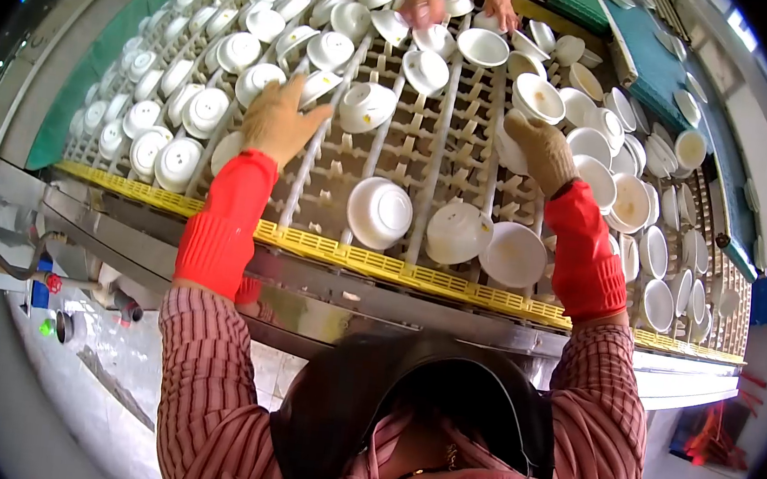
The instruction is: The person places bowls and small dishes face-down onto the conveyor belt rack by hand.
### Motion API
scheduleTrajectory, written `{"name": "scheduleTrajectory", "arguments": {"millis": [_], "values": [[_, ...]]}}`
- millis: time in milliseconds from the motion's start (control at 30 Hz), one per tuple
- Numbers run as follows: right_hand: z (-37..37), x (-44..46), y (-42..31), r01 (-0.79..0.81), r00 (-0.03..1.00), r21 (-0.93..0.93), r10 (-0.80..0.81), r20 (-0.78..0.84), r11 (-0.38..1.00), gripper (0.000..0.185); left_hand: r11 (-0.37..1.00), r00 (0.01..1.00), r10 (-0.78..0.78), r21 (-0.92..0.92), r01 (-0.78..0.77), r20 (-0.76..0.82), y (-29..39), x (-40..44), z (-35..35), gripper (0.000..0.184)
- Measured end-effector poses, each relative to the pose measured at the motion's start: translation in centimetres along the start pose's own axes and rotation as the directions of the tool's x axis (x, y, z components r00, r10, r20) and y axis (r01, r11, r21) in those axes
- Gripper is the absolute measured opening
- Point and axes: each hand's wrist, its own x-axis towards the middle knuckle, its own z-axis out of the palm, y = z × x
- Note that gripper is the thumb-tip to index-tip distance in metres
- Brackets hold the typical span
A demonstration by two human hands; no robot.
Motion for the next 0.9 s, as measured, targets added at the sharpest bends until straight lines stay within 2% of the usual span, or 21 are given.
{"name": "scheduleTrajectory", "arguments": {"millis": [67,100,133,167,233,267,300,400,467,500,533,567,600,633,667,700,767,800,833,867,900], "values": [[1.0,0.4,-0.1,0.202,0.979,0.236,-0.206,-0.009,0.951,0.052,0.987,0.984,0.145,-0.047,-0.151,-0.107,-0.6,1.8,1.6,0.071],[1.5,0.8,-0.5,0.299,0.951,0.349,-0.305,-0.037,0.888,0.052,0.991,0.987,0.113,-0.061,-0.120,-0.115,-0.9,2.3,3.0,0.071],[1.7,1.5,-1.1,0.489,0.872,0.125,-0.480,-0.092,0.863,0.053,0.993,0.989,0.082,-0.075,-0.092,-0.122,-1.1,2.7,4.6,0.071],[1.8,2.3,-2.1,0.634,0.759,-0.109,-0.643,-0.101,0.766,0.053,0.994,0.991,0.052,-0.088,-0.064,-0.127,-1.1,2.8,5.6,0.072],[2.4,1.2,-5.2,0.706,0.625,-0.370,-0.777,-0.077,0.604,0.052,0.979,0.983,-0.049,-0.189,0.082,0.175,0.4,3.7,1.6,0.072],[3.1,0.5,-6.4,0.683,0.660,-0.418,-0.751,0.004,0.599,0.049,0.963,0.943,-0.083,-0.218,0.159,0.323,1.1,4.2,0.1,0.073],[3.8,-0.2,-7.7,0.665,0.690,-0.466,-0.718,0.085,0.584,0.047,0.992,0.963,-0.027,-0.115,0.060,0.268,0.4,4.3,0.8,0.071],[5.8,1.6,-7.3,0.626,0.780,-0.635,-0.387,0.492,0.454,0.037,0.987,0.958,0.088,-0.153,-0.047,0.272,-0.6,1.6,0.5,0.067],[6.9,2.9,0.5,0.747,0.563,-0.581,-0.771,0.298,0.321,0.038,0.998,0.961,0.022,-0.064,-0.004,0.277,0.3,-0.2,-1.2,0.066],[4.9,0.2,-1.0,0.602,0.748,-0.575,-0.643,0.164,0.554,0.041,0.995,0.961,0.013,-0.097,0.015,0.277,0.3,-0.9,-1.5,0.067],[2.7,-3.0,-3.0,0.411,0.888,-0.523,-0.458,0.043,0.747,0.044,0.991,0.959,-0.001,-0.130,0.039,0.284,0.4,-1.4,-1.5,0.067],[0.9,-4.4,-2.3,0.441,0.859,-0.420,-0.508,-0.057,0.793,0.052,0.993,0.949,-0.049,-0.088,0.081,0.312,1.1,-1.6,-1.5,0.068],[-0.6,-4.7,-0.3,0.435,0.789,-0.562,-0.599,-0.139,0.704,0.061,0.994,0.963,0.042,-0.108,-0.013,0.265,2.6,-1.7,-1.8,0.068],[-3.3,-7.1,-2.4,0.168,0.941,-0.708,-0.325,-0.091,0.686,0.064,0.987,0.967,0.134,-0.121,-0.110,0.217,5.0,-1.9,-2.4,0.069],[-5.3,-8.6,-2.6,0.072,0.969,-0.743,-0.223,-0.105,0.666,0.063,0.970,0.958,0.227,-0.129,-0.206,0.173,7.7,-2.3,-3.1,0.070],[-6.1,-7.4,2.9,0.171,0.869,-0.772,-0.463,-0.175,0.613,0.060,0.927,0.917,0.354,-0.197,-0.318,0.186,10.6,-2.6,-4.1,0.071],[-7.0,-6.8,7.8,0.244,0.805,-0.756,-0.562,-0.191,0.607,0.055,0.780,0.782,0.602,-0.327,-0.533,0.161,15.8,-4.1,-4.1,0.074],[-7.7,-7.5,7.6,0.230,0.883,-0.698,-0.447,-0.143,0.678,0.053,0.674,0.688,0.715,-0.379,-0.634,0.122,18.0,-5.0,-3.5,0.076],[-8.1,-8.3,7.1,0.201,0.944,-0.637,-0.320,-0.076,0.744,0.054,0.652,0.587,0.756,-0.410,-0.637,0.289,21.2,-5.6,-4.3,0.077],[-8.0,-8.8,6.8,0.155,0.957,-0.648,-0.276,-0.089,0.746,0.055,0.636,0.462,0.769,-0.445,-0.631,0.443,23.8,-6.3,-5.2,0.078],[-7.8,-9.0,6.3,0.114,0.967,-0.661,-0.236,-0.099,0.742,0.056,0.542,0.455,0.840,-0.437,-0.718,0.295,23.9,-8.0,-3.4,0.076]]}}
